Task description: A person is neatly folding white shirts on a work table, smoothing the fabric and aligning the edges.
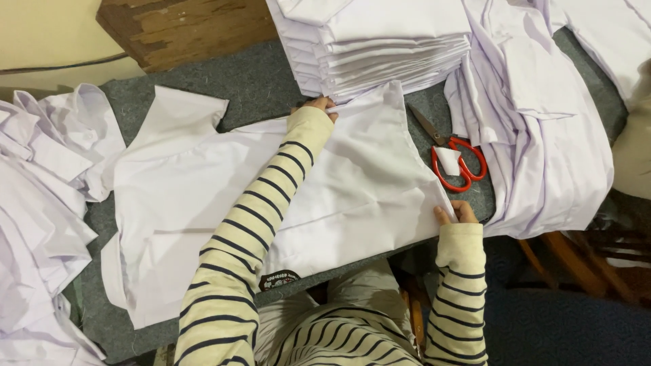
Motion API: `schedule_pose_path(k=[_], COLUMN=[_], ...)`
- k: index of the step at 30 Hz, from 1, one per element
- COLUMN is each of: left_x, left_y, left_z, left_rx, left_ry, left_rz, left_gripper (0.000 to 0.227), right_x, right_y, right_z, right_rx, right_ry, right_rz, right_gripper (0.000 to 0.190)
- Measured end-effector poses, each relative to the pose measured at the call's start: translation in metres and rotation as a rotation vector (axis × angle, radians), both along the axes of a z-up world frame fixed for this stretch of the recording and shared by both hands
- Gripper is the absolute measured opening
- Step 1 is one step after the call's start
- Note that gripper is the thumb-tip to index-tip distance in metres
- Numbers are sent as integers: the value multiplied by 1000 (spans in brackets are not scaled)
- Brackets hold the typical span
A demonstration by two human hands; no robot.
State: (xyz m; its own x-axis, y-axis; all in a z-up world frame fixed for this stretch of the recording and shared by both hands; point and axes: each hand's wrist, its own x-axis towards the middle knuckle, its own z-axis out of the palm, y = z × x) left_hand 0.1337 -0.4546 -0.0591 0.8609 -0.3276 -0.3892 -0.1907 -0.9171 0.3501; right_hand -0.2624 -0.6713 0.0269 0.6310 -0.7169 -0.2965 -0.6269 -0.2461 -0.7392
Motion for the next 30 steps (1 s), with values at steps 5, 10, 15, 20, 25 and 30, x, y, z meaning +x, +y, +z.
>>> schedule_pose_path(k=[5,10,15,20,25,30], left_x=[-78,-129,-112,-104,-174,-149], left_y=[-7,-34,-68,-126,-98,-123], left_z=[15,35,20,-20,104,-24], left_rx=[-204,-263,-422,-414,-402,-290], left_ry=[-775,-906,-917,-230,5,20], left_rz=[102,137,-167,-149,-153,-321], left_gripper=[45,65,38,35,62,75], right_x=[-2,-1,0,-4,0,-3], right_y=[-1,1,0,18,25,25], right_z=[-4,0,0,16,6,13], right_rx=[-8,8,21,-332,-487,-482], right_ry=[-56,-70,-105,-278,-361,-275], right_rz=[29,27,20,303,613,710], right_gripper=[34,35,29,29,36,36])
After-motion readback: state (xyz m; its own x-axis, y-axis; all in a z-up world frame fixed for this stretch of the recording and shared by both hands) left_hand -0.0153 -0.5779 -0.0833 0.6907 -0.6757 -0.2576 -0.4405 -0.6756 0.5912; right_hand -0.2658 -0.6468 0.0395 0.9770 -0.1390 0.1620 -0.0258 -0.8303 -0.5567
